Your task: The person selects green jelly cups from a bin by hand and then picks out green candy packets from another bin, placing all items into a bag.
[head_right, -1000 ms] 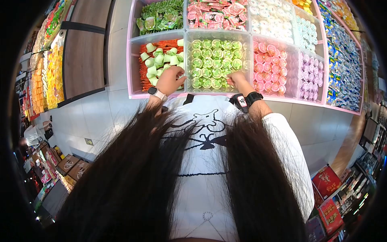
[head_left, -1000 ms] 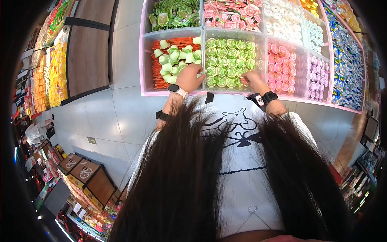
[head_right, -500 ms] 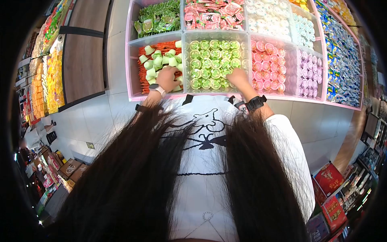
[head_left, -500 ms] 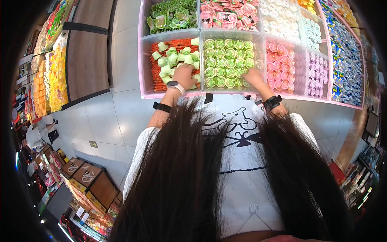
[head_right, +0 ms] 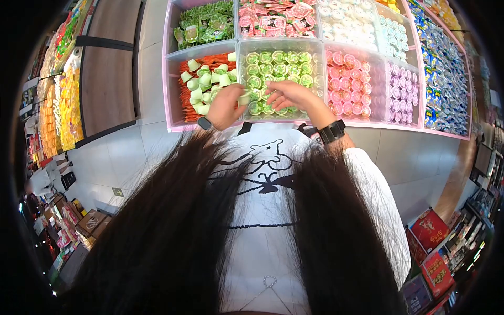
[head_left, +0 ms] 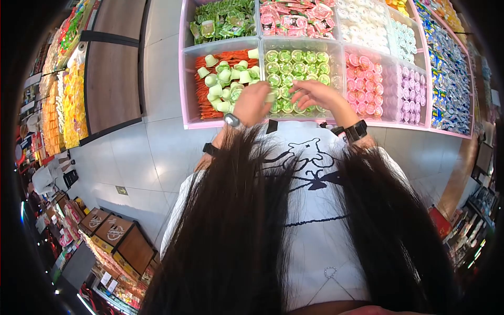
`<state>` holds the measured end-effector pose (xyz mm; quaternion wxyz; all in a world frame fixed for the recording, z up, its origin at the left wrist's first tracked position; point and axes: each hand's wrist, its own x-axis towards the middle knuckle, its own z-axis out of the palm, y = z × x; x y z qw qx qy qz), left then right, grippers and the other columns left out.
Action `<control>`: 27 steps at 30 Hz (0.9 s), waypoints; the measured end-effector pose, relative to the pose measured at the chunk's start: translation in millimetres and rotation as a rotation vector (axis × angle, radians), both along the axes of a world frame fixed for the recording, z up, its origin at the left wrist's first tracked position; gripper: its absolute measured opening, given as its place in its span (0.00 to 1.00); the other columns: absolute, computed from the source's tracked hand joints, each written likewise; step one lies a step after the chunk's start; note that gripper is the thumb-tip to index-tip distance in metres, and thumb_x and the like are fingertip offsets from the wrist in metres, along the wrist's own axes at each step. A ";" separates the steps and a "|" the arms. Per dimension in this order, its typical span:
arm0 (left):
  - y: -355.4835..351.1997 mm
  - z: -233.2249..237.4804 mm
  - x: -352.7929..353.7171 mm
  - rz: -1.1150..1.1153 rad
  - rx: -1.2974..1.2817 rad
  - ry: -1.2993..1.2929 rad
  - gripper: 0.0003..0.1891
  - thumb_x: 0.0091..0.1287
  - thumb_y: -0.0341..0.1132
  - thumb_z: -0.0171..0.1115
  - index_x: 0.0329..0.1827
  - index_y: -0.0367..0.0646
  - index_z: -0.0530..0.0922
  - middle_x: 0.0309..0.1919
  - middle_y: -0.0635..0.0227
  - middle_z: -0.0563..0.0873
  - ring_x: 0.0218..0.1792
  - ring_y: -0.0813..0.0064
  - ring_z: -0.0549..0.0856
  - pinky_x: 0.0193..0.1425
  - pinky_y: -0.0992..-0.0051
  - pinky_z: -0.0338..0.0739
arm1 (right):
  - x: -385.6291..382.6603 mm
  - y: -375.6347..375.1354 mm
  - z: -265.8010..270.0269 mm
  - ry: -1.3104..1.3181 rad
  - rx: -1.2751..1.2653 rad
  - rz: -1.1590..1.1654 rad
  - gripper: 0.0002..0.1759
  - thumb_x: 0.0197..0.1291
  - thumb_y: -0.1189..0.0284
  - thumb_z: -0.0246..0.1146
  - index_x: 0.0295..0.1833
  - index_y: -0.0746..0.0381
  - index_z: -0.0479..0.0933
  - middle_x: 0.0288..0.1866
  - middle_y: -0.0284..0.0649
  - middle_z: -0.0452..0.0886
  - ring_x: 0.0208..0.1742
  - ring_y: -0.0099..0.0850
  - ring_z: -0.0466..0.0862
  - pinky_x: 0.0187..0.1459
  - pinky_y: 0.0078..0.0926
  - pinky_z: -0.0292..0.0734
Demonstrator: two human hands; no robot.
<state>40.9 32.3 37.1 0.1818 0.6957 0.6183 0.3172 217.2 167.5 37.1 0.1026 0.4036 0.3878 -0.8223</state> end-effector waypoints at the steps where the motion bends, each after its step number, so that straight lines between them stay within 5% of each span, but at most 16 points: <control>1: 3.7 5.3 5.3 -0.082 0.032 0.013 0.16 0.44 0.26 0.60 0.37 0.37 0.69 0.40 0.57 0.73 0.39 0.57 0.75 0.38 0.68 0.72 | -6.0 -2.8 2.2 0.004 -0.102 -0.003 0.19 0.55 0.61 0.56 0.41 0.67 0.68 0.27 0.40 0.77 0.21 0.27 0.77 0.26 0.20 0.76; 5: 8.9 3.0 24.1 -0.118 0.031 -0.037 0.20 0.43 0.26 0.60 0.43 0.39 0.68 0.42 0.59 0.73 0.42 0.58 0.74 0.40 0.69 0.72 | -4.5 -2.5 -13.6 0.193 -0.255 0.009 0.14 0.55 0.69 0.56 0.43 0.67 0.66 0.29 0.40 0.75 0.26 0.25 0.78 0.28 0.20 0.77; 11: 9.1 4.8 36.4 -0.114 -0.008 -0.139 0.23 0.45 0.29 0.62 0.47 0.41 0.68 0.44 0.60 0.72 0.42 0.59 0.75 0.42 0.70 0.72 | 28.0 -4.9 -28.7 0.166 -0.137 -0.133 0.10 0.53 0.75 0.55 0.42 0.66 0.67 0.32 0.37 0.72 0.28 0.26 0.78 0.29 0.19 0.77; 17: 7.9 -5.3 16.2 -0.038 -0.102 0.034 0.19 0.47 0.33 0.62 0.42 0.40 0.70 0.39 0.61 0.74 0.37 0.64 0.77 0.37 0.71 0.73 | 74.0 -7.0 -66.9 -0.358 0.523 -0.193 0.08 0.48 0.82 0.55 0.36 0.68 0.67 0.28 0.39 0.73 0.20 0.29 0.78 0.21 0.23 0.76; 21: 5.8 -10.7 6.0 0.009 -0.181 -0.100 0.17 0.47 0.35 0.63 0.38 0.38 0.72 0.34 0.61 0.75 0.28 0.67 0.78 0.32 0.72 0.72 | 72.8 -16.7 -89.5 -0.456 0.793 -0.057 0.05 0.44 0.85 0.53 0.30 0.67 0.68 0.19 0.43 0.73 0.15 0.33 0.78 0.17 0.27 0.73; 27: 0.4 -10.3 -9.3 0.094 -0.219 -0.083 0.15 0.46 0.34 0.65 0.35 0.38 0.73 0.30 0.61 0.76 0.28 0.68 0.78 0.31 0.74 0.73 | 67.3 -0.8 -129.9 -0.513 0.595 0.148 0.08 0.42 0.86 0.56 0.30 0.66 0.67 0.21 0.40 0.72 0.17 0.31 0.77 0.17 0.26 0.75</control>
